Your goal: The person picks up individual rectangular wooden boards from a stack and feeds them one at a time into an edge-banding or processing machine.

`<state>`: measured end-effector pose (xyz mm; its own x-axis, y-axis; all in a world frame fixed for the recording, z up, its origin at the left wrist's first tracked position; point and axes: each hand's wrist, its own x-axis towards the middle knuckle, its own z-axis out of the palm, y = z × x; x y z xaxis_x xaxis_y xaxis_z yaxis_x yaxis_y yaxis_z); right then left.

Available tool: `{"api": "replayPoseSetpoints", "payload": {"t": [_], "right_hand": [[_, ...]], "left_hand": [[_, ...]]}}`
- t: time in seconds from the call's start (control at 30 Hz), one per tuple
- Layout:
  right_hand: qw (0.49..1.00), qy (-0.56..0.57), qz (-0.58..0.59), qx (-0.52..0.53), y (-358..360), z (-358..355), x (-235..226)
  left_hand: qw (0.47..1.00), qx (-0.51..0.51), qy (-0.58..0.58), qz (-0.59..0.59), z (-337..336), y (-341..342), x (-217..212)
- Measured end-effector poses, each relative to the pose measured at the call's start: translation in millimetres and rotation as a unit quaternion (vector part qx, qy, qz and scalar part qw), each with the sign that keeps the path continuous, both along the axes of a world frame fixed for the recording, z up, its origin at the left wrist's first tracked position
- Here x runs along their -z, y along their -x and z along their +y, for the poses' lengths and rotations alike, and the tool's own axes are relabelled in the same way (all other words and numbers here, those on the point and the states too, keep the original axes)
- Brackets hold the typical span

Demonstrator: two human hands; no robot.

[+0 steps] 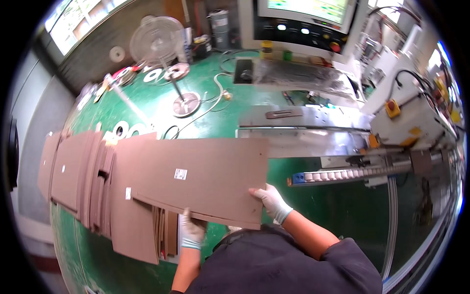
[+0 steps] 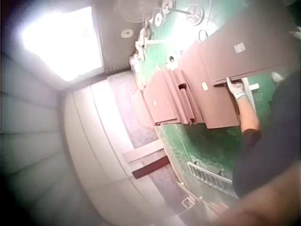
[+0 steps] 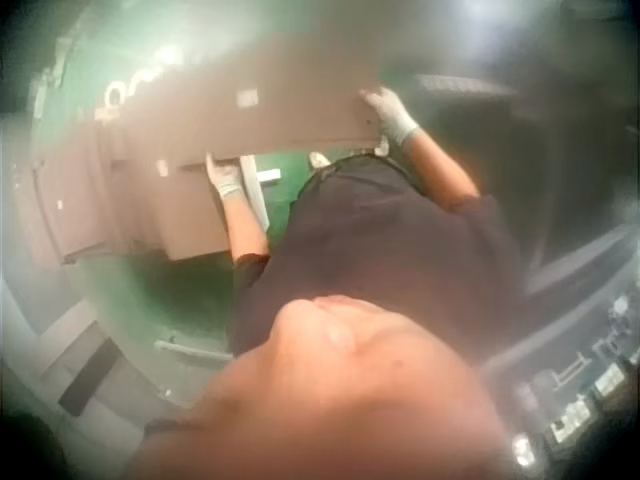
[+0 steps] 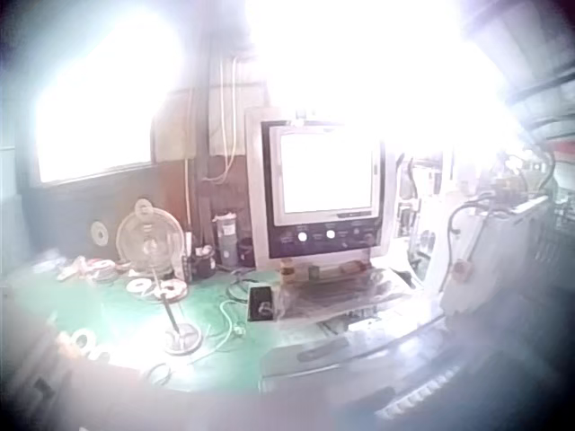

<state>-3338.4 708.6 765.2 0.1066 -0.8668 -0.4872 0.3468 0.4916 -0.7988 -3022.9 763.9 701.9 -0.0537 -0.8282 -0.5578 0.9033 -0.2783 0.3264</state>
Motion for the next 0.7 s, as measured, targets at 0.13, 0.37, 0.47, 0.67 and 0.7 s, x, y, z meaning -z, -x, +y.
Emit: {"api": "replayPoseSetpoints", "payload": {"t": [0.13,0.37,0.47,0.67,0.7], "right_hand": [[0.998,-0.002,0.035,0.042,31,2,12],[0.991,0.049,0.122,0.023,79,26,61],[0.980,0.051,0.168,0.091,103,33,62],[0.967,0.004,0.032,0.253,186,75,58],[0.956,-0.006,-0.056,0.288,203,85,59]], "left_hand": [[0.989,-0.126,-0.023,-0.068,-55,-107,57],[0.985,-0.076,-0.070,-0.139,-71,-181,72],[0.980,-0.060,-0.041,-0.184,-55,-153,56],[0.991,-0.002,-0.007,-0.137,-38,-54,-9],[0.991,0.013,-0.003,-0.130,-38,-43,-13]]}}
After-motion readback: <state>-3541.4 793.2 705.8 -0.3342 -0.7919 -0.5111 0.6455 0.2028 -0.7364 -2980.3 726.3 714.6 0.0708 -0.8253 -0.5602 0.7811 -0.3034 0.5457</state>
